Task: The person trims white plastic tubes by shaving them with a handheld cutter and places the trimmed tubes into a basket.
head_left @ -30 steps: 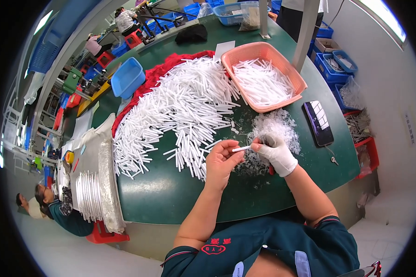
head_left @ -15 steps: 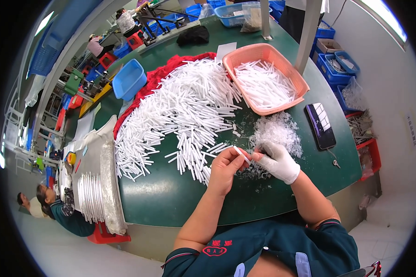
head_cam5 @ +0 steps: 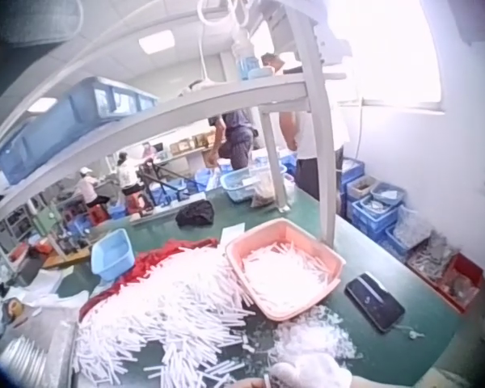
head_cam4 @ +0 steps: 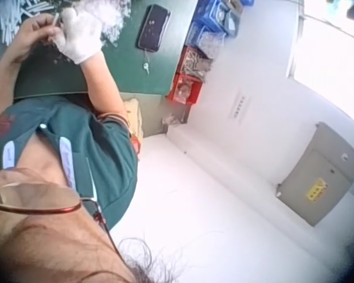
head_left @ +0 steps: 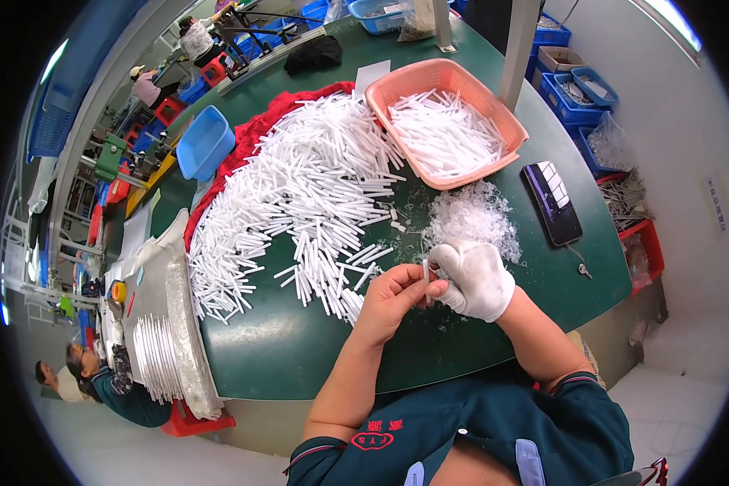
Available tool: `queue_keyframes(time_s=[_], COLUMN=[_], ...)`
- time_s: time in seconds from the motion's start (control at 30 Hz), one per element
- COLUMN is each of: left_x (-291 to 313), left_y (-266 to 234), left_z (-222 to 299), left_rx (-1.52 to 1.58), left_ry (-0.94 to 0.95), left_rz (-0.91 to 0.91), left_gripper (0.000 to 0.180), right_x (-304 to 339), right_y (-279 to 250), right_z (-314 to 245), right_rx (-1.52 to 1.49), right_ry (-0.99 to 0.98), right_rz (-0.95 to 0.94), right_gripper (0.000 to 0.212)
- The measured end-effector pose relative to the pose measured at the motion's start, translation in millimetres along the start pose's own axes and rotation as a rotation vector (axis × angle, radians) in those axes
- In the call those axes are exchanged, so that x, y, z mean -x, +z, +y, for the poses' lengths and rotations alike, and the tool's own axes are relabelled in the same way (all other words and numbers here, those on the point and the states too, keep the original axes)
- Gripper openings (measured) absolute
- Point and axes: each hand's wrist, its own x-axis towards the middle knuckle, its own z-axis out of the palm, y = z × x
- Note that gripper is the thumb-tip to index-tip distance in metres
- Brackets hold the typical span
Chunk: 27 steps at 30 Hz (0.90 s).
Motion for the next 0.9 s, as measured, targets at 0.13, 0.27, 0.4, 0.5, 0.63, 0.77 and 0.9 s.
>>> queue_keyframes(time_s=[0.13,0.27,0.4,0.5,0.63,0.77,0.9], left_x=[1,2,1,2,2,1,1], left_y=[4,4,3,5,2,-5,-4], left_z=[6,7,6,7,4,-2,0], left_rx=[0.012,0.045,0.048,0.051,0.024,-0.036,-0.152], left_ry=[-0.028,-0.039,-0.035,-0.034,-0.018,0.053,0.078], left_rz=[0.032,0.025,0.015,0.03,0.007,-0.022,-0.007], left_gripper=[0.013,0.014,0.015,0.013,0.014,0.017,0.016], right_x=[0,-1,-1,-1,-2,-2,-3], right_y=[0,-1,-2,-2,-2,-1,-5], right_z=[0,-1,-2,-5,-7,-4,-7], right_rx=[0.043,0.026,0.07,0.098,0.132,0.134,0.143], right_ry=[0.018,0.009,0.021,0.036,0.05,0.047,0.062], right_rz=[-0.005,0.003,-0.022,-0.022,-0.012,-0.021,-0.07], right_gripper=[0.043,0.042,0.038,0.035,0.029,0.026,0.023])
